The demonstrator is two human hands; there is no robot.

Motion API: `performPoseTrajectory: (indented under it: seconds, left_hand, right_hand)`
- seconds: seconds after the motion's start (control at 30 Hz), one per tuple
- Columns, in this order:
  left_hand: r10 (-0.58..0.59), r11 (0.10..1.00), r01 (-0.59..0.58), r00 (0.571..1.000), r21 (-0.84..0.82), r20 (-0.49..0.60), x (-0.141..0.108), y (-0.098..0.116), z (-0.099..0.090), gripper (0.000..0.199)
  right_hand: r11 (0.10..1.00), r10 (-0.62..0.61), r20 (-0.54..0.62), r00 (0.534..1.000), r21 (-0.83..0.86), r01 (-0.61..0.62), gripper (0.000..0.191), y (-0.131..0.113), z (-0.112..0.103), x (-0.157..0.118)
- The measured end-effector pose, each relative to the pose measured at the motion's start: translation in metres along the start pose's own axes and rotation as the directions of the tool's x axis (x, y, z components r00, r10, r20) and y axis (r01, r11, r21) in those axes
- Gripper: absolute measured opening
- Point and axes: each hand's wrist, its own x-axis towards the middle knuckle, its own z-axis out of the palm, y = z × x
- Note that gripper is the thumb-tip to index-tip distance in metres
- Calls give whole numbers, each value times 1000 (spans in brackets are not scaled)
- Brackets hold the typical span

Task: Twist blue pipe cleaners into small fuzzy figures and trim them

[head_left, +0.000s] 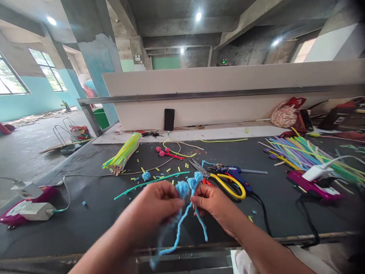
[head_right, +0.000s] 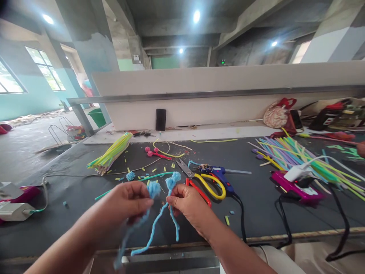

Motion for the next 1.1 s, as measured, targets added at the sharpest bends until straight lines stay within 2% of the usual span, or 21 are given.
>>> performPoseTrajectory:
  seconds: [0.03, 0.07, 0.17, 0.23, 0.33, 0.53, 0.63, 0.77, 0.87, 1.0, 1.1]
  left_hand:
    - [-29, 990, 33, 999, -136, 34, -4, 2, 10, 12]
    - [-49, 978, 58, 998, -199, 50, -6, 3, 20, 10]
    - [-90, 971, 71, 993, -227, -77, 1, -3, 41, 12]
    - [-104, 971, 63, 980, -229, -168, 9, -7, 47, 17]
    - [-121, 964, 56, 964, -261, -239, 15, -9, 47, 19]
    - [-100, 979, 47, 957, -197, -272, 17, -16, 46, 13]
    - [-26, 995, -5, 952, -99, -304, 19, -23, 44, 9]
    - [100, 995, -99, 924, 20, -368, 19, -26, 41, 11]
    - [104, 988, -137, 930, -69, -352, 17, -24, 38, 14]
    - [77, 938, -150, 969, -312, -233, 16, -28, 38, 15]
    - [65, 913, -142, 976, -383, -208, 16, -32, 40, 16]
  right_hand:
    - [1000, -18, -4, 1000, 13, 18, 29, -1, 2, -1]
    - [999, -32, -2, 999, 24, 32, 30, -3, 4, -2]
    - [997, -66, 4, 998, 47, 66, 31, -4, 7, -5]
    - [994, -99, 13, 995, 43, 98, 29, -2, 8, -5]
    - [993, -119, 33, 992, 14, 118, 24, 0, 9, -4]
    - [995, -102, 24, 994, -10, 103, 15, -5, 8, -6]
    - [994, -104, 24, 994, -17, 105, 15, -8, 9, -8]
    - [994, -109, 23, 994, 29, 108, 16, -9, 9, -10]
    - [991, -123, 20, 992, 57, 122, 16, -7, 7, -11]
    - [989, -149, 44, 988, 26, 148, 14, -7, 5, -11]
    - [990, -137, 64, 989, 40, 134, 14, -8, 6, -12]
